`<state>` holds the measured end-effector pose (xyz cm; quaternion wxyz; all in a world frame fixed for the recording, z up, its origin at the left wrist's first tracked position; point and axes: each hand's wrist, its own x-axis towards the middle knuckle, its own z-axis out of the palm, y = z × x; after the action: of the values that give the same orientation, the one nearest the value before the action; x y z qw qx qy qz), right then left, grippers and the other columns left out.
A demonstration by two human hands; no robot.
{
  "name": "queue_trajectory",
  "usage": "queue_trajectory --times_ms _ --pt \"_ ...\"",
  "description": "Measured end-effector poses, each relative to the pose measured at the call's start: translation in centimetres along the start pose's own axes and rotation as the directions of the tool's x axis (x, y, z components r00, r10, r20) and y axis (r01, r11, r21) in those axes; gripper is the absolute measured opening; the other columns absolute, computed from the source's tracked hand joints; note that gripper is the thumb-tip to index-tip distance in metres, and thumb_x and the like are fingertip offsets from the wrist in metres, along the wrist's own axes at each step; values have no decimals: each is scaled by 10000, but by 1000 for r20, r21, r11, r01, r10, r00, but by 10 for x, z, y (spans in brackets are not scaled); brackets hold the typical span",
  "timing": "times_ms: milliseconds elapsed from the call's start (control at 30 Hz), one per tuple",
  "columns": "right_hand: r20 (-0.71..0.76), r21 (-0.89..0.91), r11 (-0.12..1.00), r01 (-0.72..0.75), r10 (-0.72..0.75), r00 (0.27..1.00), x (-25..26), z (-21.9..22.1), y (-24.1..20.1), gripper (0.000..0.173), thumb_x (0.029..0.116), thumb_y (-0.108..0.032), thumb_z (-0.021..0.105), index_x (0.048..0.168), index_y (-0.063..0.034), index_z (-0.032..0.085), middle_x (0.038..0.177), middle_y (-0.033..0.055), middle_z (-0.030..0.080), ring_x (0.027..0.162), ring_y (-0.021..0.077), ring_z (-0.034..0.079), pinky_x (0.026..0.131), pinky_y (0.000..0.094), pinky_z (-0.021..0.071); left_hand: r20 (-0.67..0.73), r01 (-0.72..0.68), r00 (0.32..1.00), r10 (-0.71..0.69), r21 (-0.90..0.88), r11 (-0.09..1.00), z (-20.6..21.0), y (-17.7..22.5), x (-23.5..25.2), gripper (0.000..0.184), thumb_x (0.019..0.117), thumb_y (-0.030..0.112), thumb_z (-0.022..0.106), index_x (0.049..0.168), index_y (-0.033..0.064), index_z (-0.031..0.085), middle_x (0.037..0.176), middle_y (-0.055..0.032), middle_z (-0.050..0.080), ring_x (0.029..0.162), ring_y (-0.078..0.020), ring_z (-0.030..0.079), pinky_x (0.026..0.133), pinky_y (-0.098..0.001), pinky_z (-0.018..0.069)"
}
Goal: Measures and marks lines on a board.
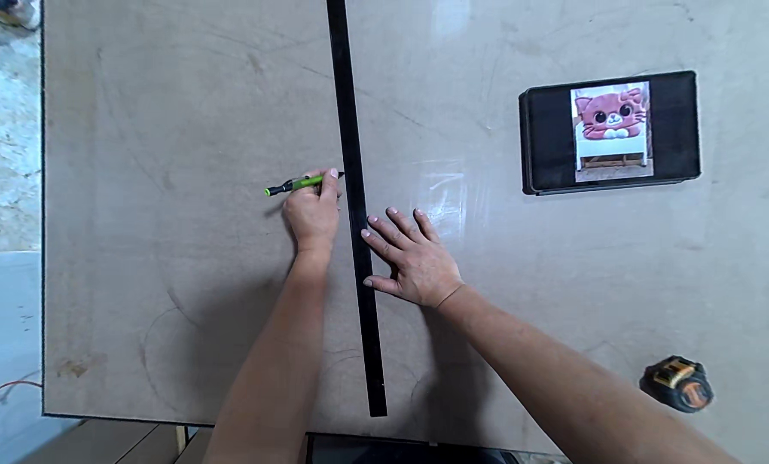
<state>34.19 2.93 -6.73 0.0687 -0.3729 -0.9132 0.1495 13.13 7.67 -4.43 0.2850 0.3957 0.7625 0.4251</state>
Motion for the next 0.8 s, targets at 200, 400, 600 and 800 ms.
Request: queue_trajectory --times_ms 200,400,600,800 --pt "-22 11 1000 2 -2 1000 0 0 0 796 924 -820 380 1566 -355 451 1677 -86 334 1580 235 224 1268 591 134 3 -40 999 41 -90 995 -1 -4 -5 176 1019 234 667 1088 96 752 785 15 734 650 -59 685 618 -238 588" --pt "-11 33 999 -9 10 1000 0 -1 0 808 915 -824 393 1574 -359 434 1675 -89 335 1580 226 222 1269 597 125 49 -285 958 284 6 959 -24 -22 -65 379 1113 236 447 1368 3 604 1171 -86 744 1071 -170 730 951 -382 621" --pt "-47 40 998 -38 40 998 -3 3 -2 745 978 -701 393 1589 -276 424 1673 -52 349 1573 211 245 1273 581 135 322 -471 873 367 353 809 -50 -56 -190 480 1034 294 589 1474 106 557 1570 -97 493 1492 -260 414 1210 -463 397" --pt "-54 63 989 -135 139 989 -27 -3 5 698 1002 -670 386 1574 -275 449 1680 -42 336 1579 227 232 1271 589 142 495 -668 728 474 360 651 -49 -65 -205 565 1005 452 622 1480 151 565 1596 -54 474 1508 -223 393 1261 -507 288"
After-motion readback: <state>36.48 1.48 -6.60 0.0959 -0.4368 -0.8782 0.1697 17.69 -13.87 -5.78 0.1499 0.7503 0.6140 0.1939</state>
